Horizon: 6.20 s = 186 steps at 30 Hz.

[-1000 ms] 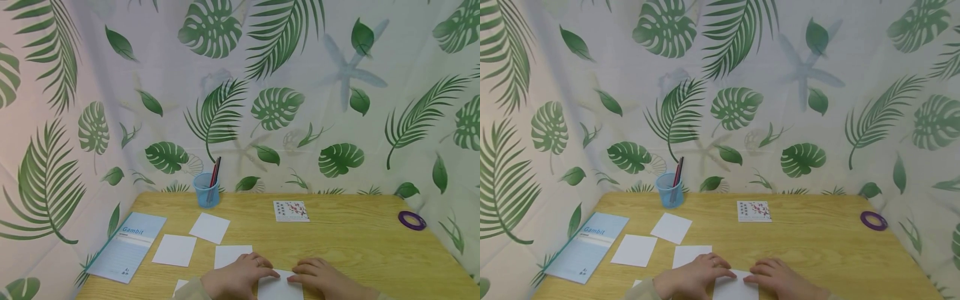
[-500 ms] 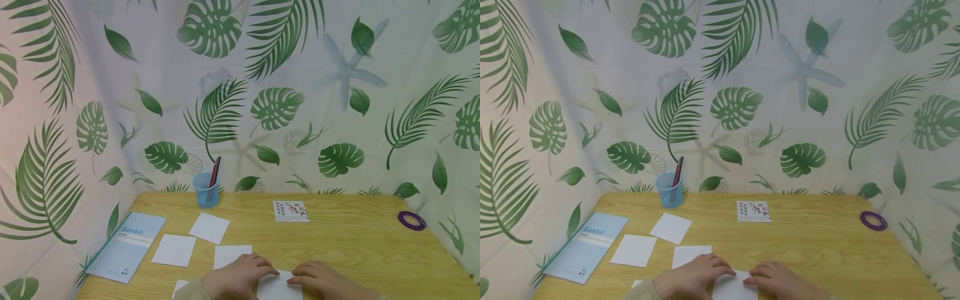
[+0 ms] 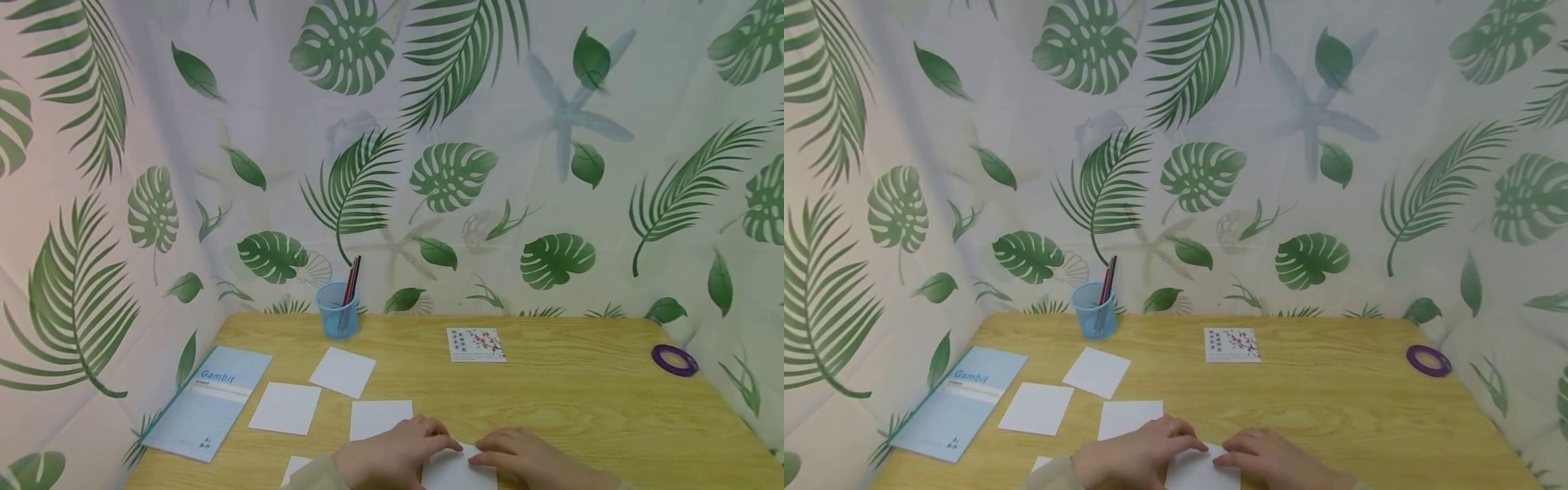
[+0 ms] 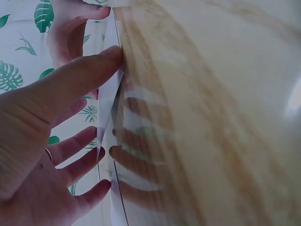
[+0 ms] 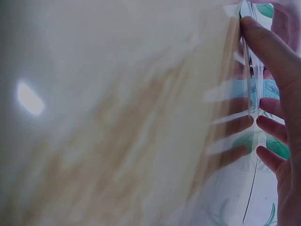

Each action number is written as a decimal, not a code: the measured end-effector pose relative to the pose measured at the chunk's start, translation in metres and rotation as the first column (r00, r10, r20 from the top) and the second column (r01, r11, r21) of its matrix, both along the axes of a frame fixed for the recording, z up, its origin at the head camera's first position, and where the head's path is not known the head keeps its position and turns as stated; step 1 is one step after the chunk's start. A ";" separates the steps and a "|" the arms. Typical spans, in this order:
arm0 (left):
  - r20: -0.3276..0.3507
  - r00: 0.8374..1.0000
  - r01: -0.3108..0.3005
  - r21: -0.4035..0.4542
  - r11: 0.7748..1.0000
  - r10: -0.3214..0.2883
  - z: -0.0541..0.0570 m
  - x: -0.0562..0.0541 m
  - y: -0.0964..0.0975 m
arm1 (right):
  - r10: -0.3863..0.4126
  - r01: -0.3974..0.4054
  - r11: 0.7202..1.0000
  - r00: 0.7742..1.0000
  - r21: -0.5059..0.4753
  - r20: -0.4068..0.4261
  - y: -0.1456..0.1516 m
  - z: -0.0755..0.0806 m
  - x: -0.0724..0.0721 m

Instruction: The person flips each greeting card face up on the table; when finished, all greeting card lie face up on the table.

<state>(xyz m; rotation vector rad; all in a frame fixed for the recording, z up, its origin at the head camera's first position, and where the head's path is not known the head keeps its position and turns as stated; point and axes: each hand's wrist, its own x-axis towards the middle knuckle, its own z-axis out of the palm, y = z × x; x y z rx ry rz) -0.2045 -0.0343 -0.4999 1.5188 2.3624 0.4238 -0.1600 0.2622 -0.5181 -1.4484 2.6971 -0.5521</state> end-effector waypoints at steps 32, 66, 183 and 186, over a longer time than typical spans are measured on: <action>0.046 0.997 0.056 0.081 0.995 -0.060 -0.002 -0.004 -0.002 | 0.001 -0.003 1.000 0.998 -0.026 -0.069 0.006 0.002 -0.002; 0.018 0.994 -0.106 0.362 0.926 0.107 0.002 -0.013 -0.018 | 0.002 -0.063 0.961 0.975 -0.270 -0.221 0.007 0.007 -0.010; 0.317 0.632 -0.741 0.516 0.430 0.707 0.001 -0.054 -0.013 | -0.608 0.748 0.555 0.663 -0.364 0.436 -0.087 0.010 -0.098; 0.320 0.628 -0.751 0.488 0.445 0.709 -0.001 -0.057 -0.015 | -0.620 0.754 0.570 0.656 -0.327 0.431 -0.090 0.010 -0.103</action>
